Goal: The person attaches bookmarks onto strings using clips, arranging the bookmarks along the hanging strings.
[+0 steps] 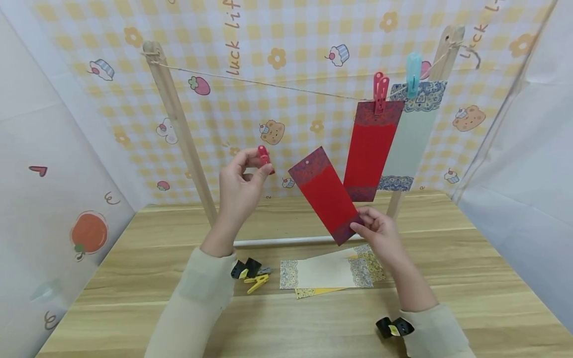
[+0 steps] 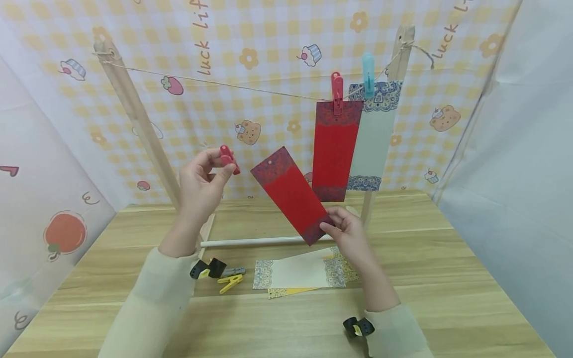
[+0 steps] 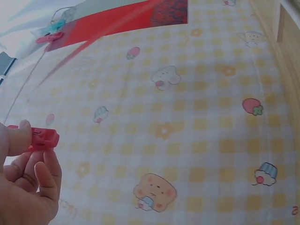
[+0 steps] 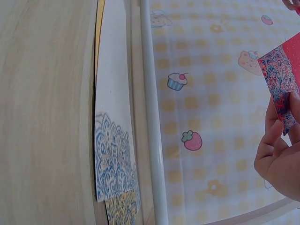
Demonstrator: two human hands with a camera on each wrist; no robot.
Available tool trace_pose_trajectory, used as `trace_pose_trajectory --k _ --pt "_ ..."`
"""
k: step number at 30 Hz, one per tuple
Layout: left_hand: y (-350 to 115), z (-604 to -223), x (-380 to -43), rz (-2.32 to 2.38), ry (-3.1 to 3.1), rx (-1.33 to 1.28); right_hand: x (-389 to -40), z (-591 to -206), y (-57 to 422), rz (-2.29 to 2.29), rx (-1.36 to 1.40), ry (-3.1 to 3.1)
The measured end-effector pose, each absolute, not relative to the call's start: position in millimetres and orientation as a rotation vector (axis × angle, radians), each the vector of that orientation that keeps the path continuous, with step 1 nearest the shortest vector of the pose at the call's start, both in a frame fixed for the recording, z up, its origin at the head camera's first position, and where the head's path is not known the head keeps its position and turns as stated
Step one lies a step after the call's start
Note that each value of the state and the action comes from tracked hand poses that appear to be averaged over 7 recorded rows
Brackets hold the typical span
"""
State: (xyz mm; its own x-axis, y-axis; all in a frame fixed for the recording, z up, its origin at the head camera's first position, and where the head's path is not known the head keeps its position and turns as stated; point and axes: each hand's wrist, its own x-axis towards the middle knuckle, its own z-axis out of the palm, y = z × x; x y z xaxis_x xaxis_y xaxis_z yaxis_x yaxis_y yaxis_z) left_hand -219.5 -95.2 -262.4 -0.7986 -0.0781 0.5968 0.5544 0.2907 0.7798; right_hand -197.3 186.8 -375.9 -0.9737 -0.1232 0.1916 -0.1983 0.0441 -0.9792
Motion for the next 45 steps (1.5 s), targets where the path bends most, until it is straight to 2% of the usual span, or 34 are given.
trace_pose_trajectory --k 22,45 --pt "-67 -216 -230 -1.837 -1.969 -0.633 -201 -380 192 2.165 0.393 -2.208" --pt "-35 -171 -235 -1.809 -1.955 -0.897 -198 -374 194 2.196 0.364 -2.172"
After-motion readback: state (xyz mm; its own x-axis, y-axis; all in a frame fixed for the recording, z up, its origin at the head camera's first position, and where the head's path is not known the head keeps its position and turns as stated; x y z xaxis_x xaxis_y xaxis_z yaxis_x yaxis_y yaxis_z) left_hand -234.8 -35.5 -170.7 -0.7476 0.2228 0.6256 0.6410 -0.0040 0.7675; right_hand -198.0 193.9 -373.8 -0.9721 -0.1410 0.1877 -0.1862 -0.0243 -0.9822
